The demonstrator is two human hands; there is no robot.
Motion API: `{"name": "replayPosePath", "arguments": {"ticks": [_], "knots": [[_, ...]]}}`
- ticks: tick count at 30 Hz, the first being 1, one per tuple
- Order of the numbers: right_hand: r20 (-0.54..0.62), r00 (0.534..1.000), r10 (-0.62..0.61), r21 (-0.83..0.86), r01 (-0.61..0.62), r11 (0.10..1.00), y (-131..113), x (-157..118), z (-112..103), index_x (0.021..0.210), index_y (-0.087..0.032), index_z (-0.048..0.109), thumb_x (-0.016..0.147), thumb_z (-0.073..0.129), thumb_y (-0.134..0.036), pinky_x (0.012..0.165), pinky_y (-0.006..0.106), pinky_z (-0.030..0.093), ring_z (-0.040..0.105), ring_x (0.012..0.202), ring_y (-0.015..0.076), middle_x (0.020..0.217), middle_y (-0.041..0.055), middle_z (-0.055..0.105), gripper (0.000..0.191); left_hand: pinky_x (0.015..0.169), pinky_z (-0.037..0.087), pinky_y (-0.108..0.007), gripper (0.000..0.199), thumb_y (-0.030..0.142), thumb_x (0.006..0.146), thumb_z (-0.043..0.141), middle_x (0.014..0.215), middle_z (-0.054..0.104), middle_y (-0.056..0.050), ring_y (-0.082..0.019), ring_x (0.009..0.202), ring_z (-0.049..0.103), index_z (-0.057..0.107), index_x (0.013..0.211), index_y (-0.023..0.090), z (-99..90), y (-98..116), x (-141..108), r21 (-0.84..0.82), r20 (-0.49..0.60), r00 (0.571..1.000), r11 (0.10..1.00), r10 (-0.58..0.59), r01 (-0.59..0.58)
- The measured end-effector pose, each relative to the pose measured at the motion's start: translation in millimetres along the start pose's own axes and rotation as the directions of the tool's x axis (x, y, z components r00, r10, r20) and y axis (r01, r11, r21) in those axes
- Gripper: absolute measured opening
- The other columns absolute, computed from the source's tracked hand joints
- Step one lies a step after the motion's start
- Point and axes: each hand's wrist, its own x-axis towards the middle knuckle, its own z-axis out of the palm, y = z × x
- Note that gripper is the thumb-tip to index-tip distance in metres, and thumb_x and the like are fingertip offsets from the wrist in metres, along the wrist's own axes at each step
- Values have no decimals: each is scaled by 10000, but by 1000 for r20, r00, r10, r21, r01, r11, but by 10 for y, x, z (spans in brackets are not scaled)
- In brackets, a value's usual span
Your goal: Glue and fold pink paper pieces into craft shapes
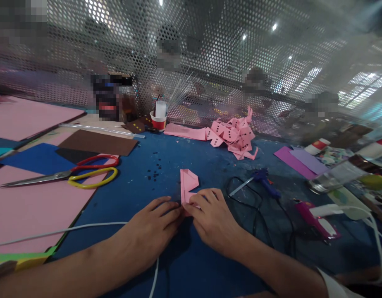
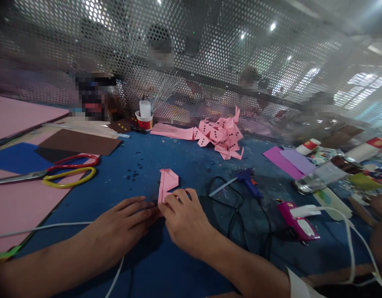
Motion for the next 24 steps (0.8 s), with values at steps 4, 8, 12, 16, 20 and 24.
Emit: {"name": "replayPosePath", "arguments": {"ticks": [4,8,12,16,20,24], "knots": [[22,1000,-3,8,3,1000,-11,16,-15,1221,-154,639,957,571,-124,938,462,375,514,1095,263,1122,88,689,275,1106,370,-454,275,227,946,580,1209,751,-62,-264,1133,643,727,1167,158,-20,-4,-15,-15,0,1000,1000,6,-6],[9,1000,11,26,-11,1000,-28,24,-17,1182,-156,646,962,566,-148,943,463,376,518,1097,261,1123,89,688,234,1119,354,-433,276,216,980,547,1205,759,-33,-244,1140,646,708,1200,180,-47,-28,7,-66,-8,1000,997,-26,26],[-23,999,33,47,-32,998,-23,16,10,1170,-159,647,988,584,-238,945,461,371,518,1090,262,1112,82,682,208,1146,330,-380,201,212,1019,533,1123,773,19,-182,1132,646,721,1085,237,-72,-115,67,-235,-75,993,969,-90,70],[-48,999,21,36,-19,999,-1,11,40,1135,-163,654,1014,572,-275,933,451,365,522,1069,254,1097,74,683,184,1063,392,-369,165,202,1014,553,1081,766,17,-172,1100,644,714,1010,235,-89,-327,120,-310,-82,973,933,-216,181],[-46,999,12,2,-12,1000,7,14,31,1136,-173,659,1033,540,-256,924,454,356,524,1069,256,1098,82,680,178,956,445,-428,187,216,991,565,1124,742,-42,-244,1080,623,709,1110,213,-68,-536,181,-187,-41,937,924,-348,335],[-29,999,14,-7,-15,1000,10,10,4,1122,-181,663,1025,536,-219,914,445,355,529,1054,250,1079,78,677,164,909,459,-445,252,238,998,556,1119,737,-62,-273,1054,606,712,1195,220,-39,-607,299,-96,3,924,920,-382,381]]}}
